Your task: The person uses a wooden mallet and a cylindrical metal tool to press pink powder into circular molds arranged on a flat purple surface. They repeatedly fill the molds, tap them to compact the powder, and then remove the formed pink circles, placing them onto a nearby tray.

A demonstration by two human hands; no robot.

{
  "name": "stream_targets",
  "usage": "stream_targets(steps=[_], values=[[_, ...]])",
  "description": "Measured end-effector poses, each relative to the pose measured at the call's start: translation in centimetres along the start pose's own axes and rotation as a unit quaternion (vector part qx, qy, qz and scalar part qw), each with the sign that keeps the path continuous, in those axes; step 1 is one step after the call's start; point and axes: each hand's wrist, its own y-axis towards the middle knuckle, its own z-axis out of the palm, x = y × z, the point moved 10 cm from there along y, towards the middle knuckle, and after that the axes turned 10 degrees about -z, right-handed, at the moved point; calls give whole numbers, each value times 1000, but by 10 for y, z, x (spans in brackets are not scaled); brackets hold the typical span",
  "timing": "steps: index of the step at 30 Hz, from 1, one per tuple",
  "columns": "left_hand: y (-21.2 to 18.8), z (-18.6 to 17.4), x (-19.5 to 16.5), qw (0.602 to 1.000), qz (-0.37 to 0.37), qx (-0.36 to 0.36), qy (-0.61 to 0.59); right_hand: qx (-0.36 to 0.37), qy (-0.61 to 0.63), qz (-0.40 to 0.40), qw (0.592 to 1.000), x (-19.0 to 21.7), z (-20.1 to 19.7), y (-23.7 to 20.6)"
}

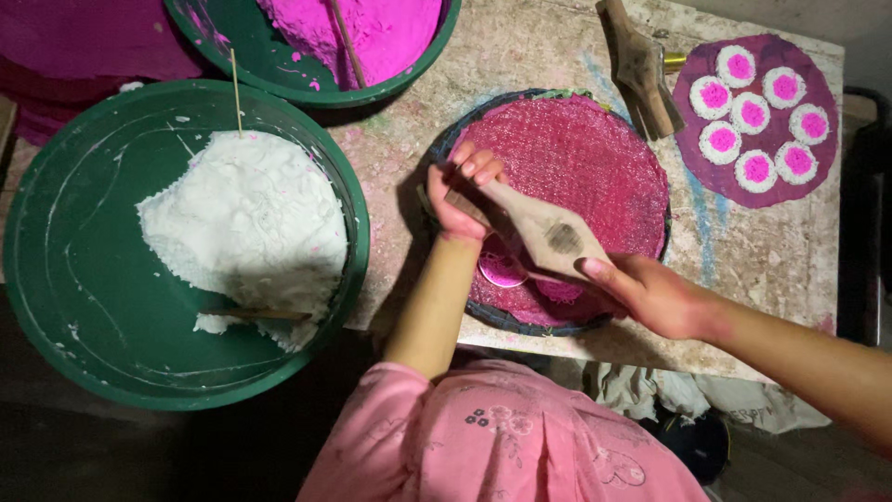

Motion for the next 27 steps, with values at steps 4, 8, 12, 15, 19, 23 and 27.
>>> stream_targets(steps=[4, 8, 12, 15, 19, 23, 27], values=[[21, 6, -7, 998, -29, 20, 46, -45, -70, -5, 996, 2, -8, 5], [25, 20, -24, 995, -28, 28, 89, -74, -59, -156, 983, 31, -1, 17], [13, 28, -39, 994, -22, 13, 108, -86, -56, -300, 948, 56, 10, 18], [-1, 27, -38, 995, -13, -6, 103, -13, 2, -79, 997, 5, 29, 28], [-14, 16, -11, 998, -3, -34, 56, -3, 8, -27, 1000, -27, 25, 18], [-18, -9, 14, 955, -47, -199, 213, -36, 53, 5, 998, -77, -4, -4], [-45, 1, 14, 728, -197, -281, 594, -76, 153, -104, 980, -105, -37, -38]])
